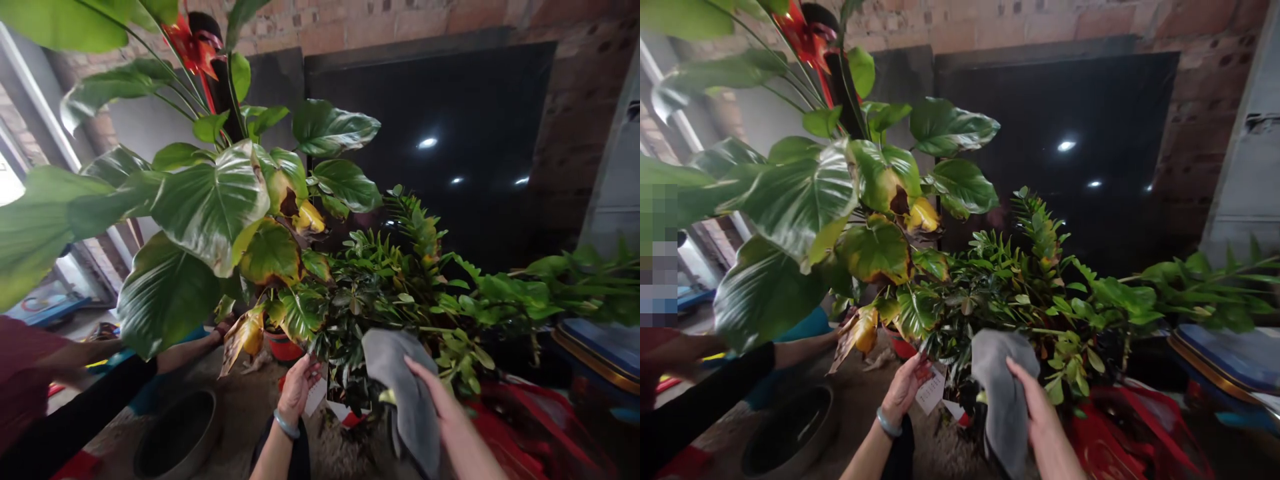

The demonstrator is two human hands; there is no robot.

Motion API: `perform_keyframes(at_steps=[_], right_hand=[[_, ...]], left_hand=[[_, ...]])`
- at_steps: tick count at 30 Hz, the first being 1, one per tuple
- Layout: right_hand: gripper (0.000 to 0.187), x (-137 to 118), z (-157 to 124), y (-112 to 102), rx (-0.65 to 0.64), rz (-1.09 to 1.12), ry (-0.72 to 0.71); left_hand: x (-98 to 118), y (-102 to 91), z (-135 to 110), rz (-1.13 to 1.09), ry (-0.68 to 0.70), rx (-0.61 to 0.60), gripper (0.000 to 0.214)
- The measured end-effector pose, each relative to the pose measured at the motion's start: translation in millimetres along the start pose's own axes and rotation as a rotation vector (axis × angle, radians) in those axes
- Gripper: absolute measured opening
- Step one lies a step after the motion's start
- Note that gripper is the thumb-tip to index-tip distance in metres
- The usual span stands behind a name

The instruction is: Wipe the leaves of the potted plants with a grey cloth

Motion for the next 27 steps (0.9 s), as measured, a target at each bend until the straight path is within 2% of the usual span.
perform_keyframes(at_steps=[2,3,5,7,9,11,12,14,16,18,20,21,23,25,27], right_hand=[[0.053,22.6,-8.5,-21.6,0.006,-0.052,0.071],[0.055,24.9,-16.0,-29.8,0.01,-0.074,0.088],[0.052,9.0,-32.4,-35.4,0.033,-0.077,0.066],[0.042,-29.1,-44.8,-23.0,0.053,-0.007,-0.049],[0.033,-72.9,-49.7,7.4,-0.004,0.108,-0.219],[0.026,-96.2,-45.1,40.0,-0.087,0.182,-0.307],[0.021,-95.2,-38.9,51.7,-0.112,0.19,-0.296],[0.01,-68.7,-23.3,58.5,-0.104,0.143,-0.18],[0.004,-26.3,-13.9,41.4,-0.05,0.07,-0.043],[0.003,10.1,-15.5,11.6,-0.004,0.038,0.046],[0.006,27.4,-25.6,-14.4,0.011,0.059,0.089],[0.009,27.0,-31.9,-23.0,0.019,0.076,0.096],[0.012,7.6,-42.1,-27.5,0.032,0.124,0.052],[0.014,-28.1,-45.6,-14.3,0.015,0.189,-0.07],[0.016,-57.6,-41.5,10.8,-0.06,0.234,-0.181]], left_hand=[[2.1,-2.0,0.7,0.009,0.015,0.007,0.029],[3.1,-2.8,0.6,0.016,0.021,0.012,0.032],[4.4,-3.7,-0.1,0.032,0.028,0.025,0.037],[4.9,-3.4,-1.2,0.045,0.029,0.037,0.038],[4.6,-2.6,-2.2,0.05,0.026,0.052,0.038],[3.9,-1.4,-3.2,0.05,0.021,0.066,0.039],[3.7,-0.8,-3.7,0.05,0.019,0.071,0.039],[3.9,0.1,-4.3,0.047,0.017,0.072,0.038],[4.9,0.2,-4.6,0.046,0.021,0.066,0.037],[5.8,0.0,-5.0,0.048,0.02,0.055,0.037],[6.7,0.7,-5.6,0.048,0.02,0.037,0.036],[7.1,1.5,-6.1,0.047,0.02,0.028,0.036],[7.5,3.3,-7.3,0.041,0.024,0.019,0.034],[6.8,4.7,-8.5,0.034,0.026,0.028,0.033],[5.3,5.4,-9.4,0.031,0.023,0.049,0.03]])
Point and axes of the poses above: each hand's wrist, its own z-axis towards the middle knuckle, its own y-axis out of the palm, x = y × z, the point moved 10 cm from there along z, towards the middle knuckle, and after that the axes turned 4 degrees about x, right-handed, at the moved point
